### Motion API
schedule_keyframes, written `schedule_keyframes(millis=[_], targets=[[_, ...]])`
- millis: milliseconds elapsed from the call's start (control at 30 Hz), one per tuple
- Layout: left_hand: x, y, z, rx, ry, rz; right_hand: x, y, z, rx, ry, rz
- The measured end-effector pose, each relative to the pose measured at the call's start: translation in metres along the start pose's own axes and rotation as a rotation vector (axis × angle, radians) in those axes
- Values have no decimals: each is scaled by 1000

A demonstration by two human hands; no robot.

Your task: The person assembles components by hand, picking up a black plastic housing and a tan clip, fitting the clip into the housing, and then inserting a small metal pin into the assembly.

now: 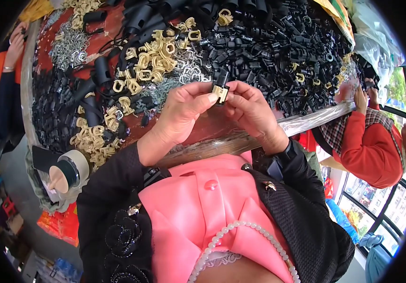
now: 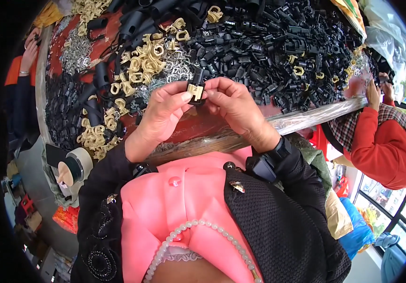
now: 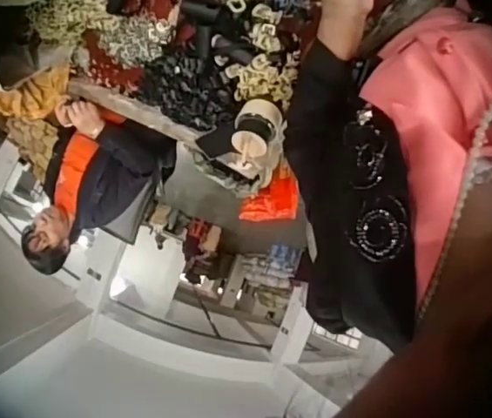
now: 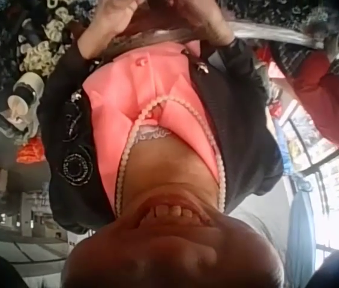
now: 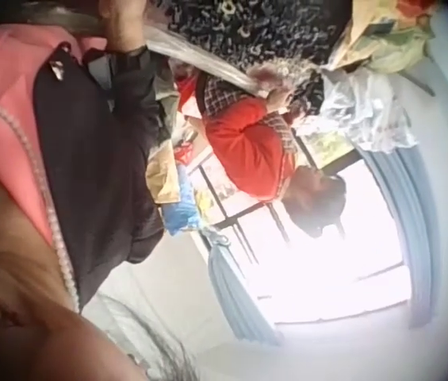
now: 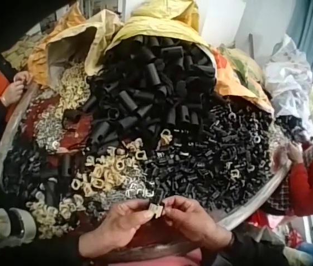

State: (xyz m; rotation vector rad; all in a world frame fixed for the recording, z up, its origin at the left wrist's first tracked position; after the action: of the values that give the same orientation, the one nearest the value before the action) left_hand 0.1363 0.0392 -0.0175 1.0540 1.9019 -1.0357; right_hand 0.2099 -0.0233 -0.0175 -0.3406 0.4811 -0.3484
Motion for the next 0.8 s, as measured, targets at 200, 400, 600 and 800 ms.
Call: schedule_keyframes(millis=[200, 400, 600, 800], targets=[[1, -2, -2, -32, 20, -26, 4, -6, 18, 144, -299, -117], [-1, -1, 0, -28, -31, -34, 0, -9, 20, 264, -650, -112], [-3, -2, -9, -86, -11, -27, 4, -8, 20, 253, -643, -142], [3, -8, -11, -59, -4, -102, 20, -15, 26, 276, -458, -182]])
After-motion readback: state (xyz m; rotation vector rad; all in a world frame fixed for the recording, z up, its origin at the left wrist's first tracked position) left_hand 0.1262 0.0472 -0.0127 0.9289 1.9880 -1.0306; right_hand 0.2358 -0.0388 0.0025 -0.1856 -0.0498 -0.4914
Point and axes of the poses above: each hand's wrist, its own y-axis towards the middle knuckle, its own x-axis out of the back of the hand, z = x × y, the point moved 9 cm from there along y, towards the middle knuckle, and after that the axes turned 14 degrees about -y, right-handed, at the moved point
